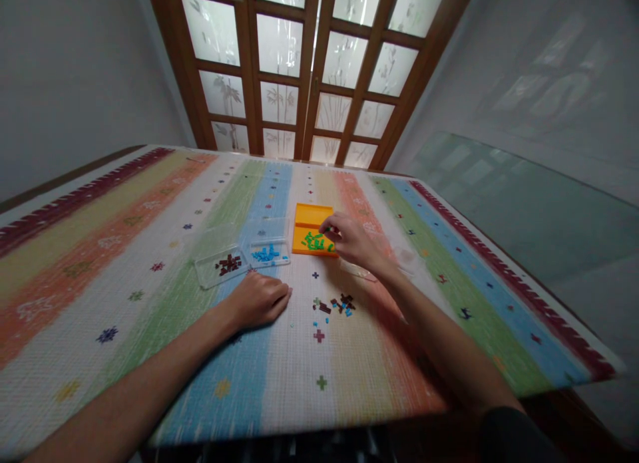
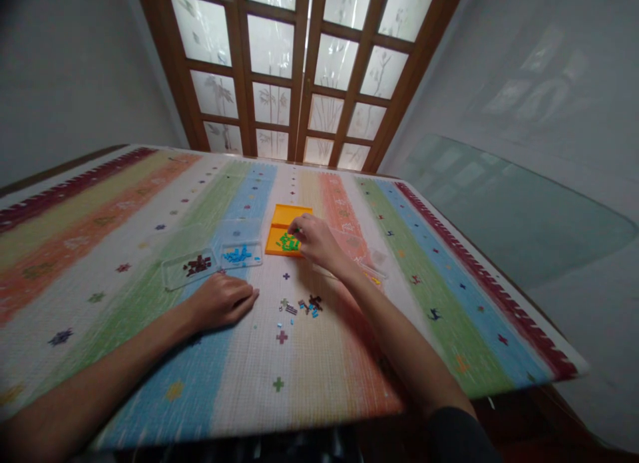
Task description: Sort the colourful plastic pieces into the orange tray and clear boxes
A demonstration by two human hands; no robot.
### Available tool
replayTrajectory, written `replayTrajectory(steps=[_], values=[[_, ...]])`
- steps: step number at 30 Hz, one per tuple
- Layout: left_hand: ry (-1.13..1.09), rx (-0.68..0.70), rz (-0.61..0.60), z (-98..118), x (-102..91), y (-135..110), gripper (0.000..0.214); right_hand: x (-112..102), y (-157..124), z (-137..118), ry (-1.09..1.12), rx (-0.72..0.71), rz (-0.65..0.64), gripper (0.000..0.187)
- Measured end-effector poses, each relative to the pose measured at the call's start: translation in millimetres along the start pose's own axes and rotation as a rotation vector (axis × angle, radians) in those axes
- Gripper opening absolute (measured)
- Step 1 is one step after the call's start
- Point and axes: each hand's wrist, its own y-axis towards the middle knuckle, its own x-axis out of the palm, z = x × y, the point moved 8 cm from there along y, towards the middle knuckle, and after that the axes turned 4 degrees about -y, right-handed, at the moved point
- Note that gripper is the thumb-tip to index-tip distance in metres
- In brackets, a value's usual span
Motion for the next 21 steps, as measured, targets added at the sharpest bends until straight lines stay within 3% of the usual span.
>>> replayTrajectory(steps=[8,21], values=[[-0.027,0.021,0.002,2.4,-0.1,-0.4,0.042,27.9,2.5,26.8,-0.14,0.046,-0.096,0.026],[-0.03,0.025,-0.02,2.0,2.7,-1.4,0.041,35.5,2.1,41.8,-0.166,0.085,-0.102,0.032]])
